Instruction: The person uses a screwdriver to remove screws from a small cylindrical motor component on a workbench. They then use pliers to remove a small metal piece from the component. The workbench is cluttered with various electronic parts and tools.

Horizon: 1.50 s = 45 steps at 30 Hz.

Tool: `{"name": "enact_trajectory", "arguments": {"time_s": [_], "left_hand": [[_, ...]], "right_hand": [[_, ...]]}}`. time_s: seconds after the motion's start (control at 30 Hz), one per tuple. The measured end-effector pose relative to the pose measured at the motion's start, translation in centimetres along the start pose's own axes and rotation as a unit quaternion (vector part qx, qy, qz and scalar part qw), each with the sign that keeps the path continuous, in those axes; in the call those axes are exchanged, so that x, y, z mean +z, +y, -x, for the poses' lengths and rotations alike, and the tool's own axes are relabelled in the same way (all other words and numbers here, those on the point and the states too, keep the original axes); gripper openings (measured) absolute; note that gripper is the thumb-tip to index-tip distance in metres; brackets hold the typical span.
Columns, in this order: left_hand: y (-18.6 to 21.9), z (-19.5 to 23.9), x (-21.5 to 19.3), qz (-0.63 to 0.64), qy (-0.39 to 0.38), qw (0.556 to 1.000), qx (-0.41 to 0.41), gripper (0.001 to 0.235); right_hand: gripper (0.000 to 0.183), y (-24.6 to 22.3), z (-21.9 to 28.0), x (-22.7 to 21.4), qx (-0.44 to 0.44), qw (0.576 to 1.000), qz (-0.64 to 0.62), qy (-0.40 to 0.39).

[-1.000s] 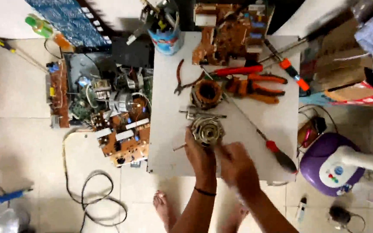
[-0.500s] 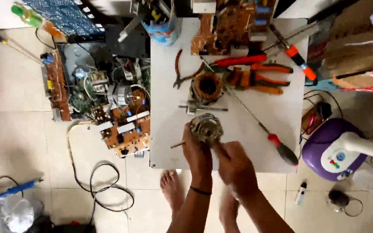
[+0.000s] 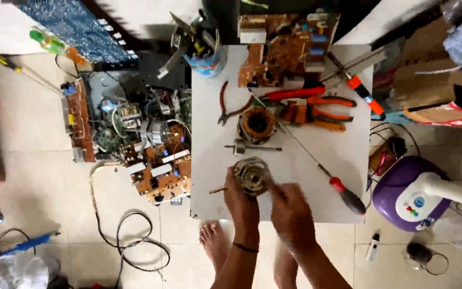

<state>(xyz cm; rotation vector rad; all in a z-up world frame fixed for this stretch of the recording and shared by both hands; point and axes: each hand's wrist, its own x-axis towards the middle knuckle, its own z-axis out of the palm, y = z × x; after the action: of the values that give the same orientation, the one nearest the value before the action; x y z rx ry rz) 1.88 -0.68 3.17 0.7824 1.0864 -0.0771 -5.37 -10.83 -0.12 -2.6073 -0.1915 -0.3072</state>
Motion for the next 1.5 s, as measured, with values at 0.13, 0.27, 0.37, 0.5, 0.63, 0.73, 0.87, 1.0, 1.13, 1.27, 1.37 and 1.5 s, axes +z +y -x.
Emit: {"name": "enact_trajectory", "arguments": {"time_s": [0.13, 0.27, 0.37, 0.5, 0.63, 0.73, 0.87, 1.0, 1.13, 1.27, 1.37, 1.5], "left_hand": [[1.5, 2.4, 2.1, -0.066, 0.036, 0.997, -0.037, 0.035], [-0.7, 1.5, 0.3, -0.021, -0.028, 0.999, 0.008, 0.033], [0.9, 2.5, 1.0, -0.060, -0.022, 0.998, 0.026, 0.034], [-0.7, 2.6, 0.6, -0.048, -0.019, 0.999, -0.002, 0.029], [0.5, 2.3, 1.1, -0.169, 0.043, 0.985, -0.010, 0.036], [-1.7, 1.1, -0.3, -0.084, -0.059, 0.993, 0.065, 0.028], [-1.5, 0.9, 0.4, -0.075, -0.032, 0.995, 0.050, 0.028], [-1.3, 2.1, 1.3, -0.022, -0.014, 1.000, 0.007, 0.036], [-1.4, 1.0, 0.8, 0.020, 0.005, 1.000, -0.022, 0.029], [-0.4, 1.3, 1.8, -0.053, -0.005, 0.998, -0.027, 0.037], [-1.3, 0.9, 0.7, -0.062, -0.038, 0.997, 0.016, 0.038], [-0.2, 1.2, 1.8, -0.110, -0.004, 0.994, 0.011, 0.038]], "right_hand": [[0.054, -4.2, -3.7, -3.0, 0.574, 0.774, -0.206, -0.172], [0.027, -2.7, -3.0, -3.0, 0.313, 0.935, -0.137, -0.096], [0.030, -3.7, -3.2, -3.2, 0.272, 0.949, -0.136, -0.084], [0.035, -1.1, -0.9, -1.4, 0.052, 0.998, 0.031, 0.017], [0.040, -1.8, 0.1, -1.2, -0.036, 0.995, -0.093, -0.024], [0.047, 0.4, 0.9, -0.7, 0.054, 0.998, -0.018, 0.003], [0.034, 1.7, 2.8, 0.7, 0.048, 0.996, -0.061, -0.037], [0.045, 1.3, 2.9, 1.0, 0.123, 0.989, -0.053, -0.062], [0.056, 0.7, 1.7, -0.6, 0.000, 0.999, -0.030, -0.038], [0.054, -0.6, 0.3, -1.2, -0.013, 0.999, -0.036, 0.013], [0.035, -0.1, -0.7, -1.8, -0.006, 0.999, -0.027, 0.026], [0.031, -2.3, -1.7, -2.7, -0.093, 0.996, -0.012, 0.005]]}}
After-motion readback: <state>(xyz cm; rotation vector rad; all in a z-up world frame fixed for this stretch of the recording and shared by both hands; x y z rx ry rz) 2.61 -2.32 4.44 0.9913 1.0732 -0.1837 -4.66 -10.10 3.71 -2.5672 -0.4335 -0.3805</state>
